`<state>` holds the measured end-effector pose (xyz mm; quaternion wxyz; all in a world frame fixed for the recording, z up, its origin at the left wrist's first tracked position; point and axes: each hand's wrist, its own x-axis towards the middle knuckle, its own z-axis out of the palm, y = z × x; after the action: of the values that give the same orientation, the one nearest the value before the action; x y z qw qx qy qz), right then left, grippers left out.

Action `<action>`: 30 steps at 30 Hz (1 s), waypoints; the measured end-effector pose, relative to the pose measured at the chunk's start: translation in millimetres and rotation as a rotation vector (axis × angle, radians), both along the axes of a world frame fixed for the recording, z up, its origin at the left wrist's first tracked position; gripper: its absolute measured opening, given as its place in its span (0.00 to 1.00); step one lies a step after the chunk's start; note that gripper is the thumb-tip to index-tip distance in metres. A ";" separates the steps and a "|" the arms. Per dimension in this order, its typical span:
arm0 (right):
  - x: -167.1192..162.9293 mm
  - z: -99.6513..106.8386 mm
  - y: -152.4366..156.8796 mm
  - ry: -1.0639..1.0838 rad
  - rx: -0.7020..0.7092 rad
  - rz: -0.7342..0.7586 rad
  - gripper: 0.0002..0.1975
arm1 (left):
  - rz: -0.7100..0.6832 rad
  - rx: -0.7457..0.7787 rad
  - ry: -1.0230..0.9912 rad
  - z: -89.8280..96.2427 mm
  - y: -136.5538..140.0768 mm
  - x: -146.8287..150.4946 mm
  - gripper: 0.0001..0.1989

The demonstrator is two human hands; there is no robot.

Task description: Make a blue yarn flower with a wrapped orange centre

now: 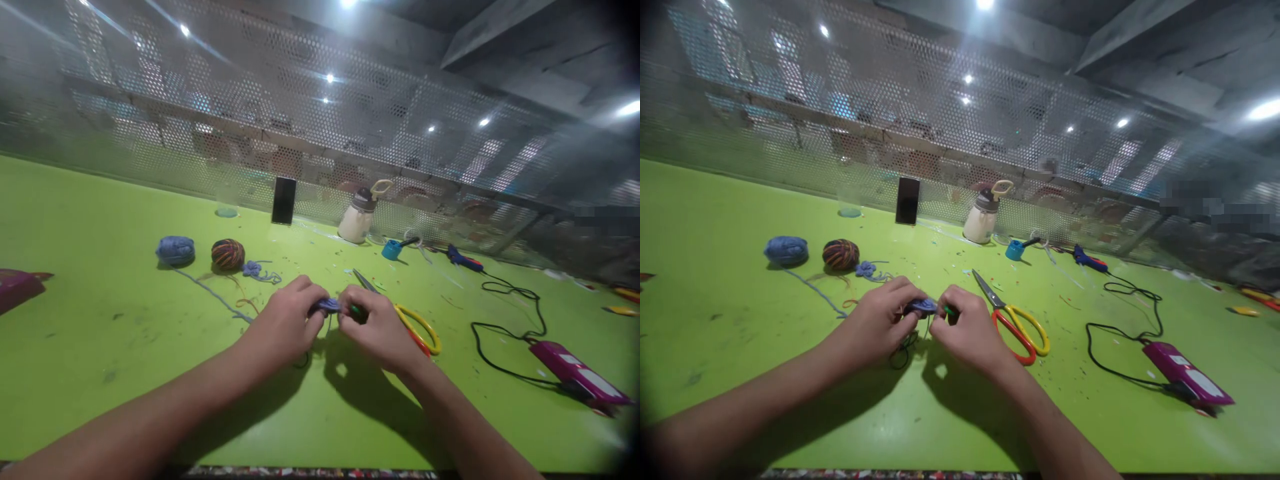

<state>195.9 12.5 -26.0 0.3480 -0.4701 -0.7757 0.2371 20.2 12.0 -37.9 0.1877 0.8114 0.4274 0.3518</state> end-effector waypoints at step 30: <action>-7.6 -12.1 -0.3 0.091 0.317 0.009 0.07 | 0.094 -0.570 -0.528 5.3 10.2 0.0 0.05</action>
<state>188.3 12.1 -38.1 0.4515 -0.3944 -0.7890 0.1345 20.2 22.2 -32.6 0.4927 0.5877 0.4818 0.4239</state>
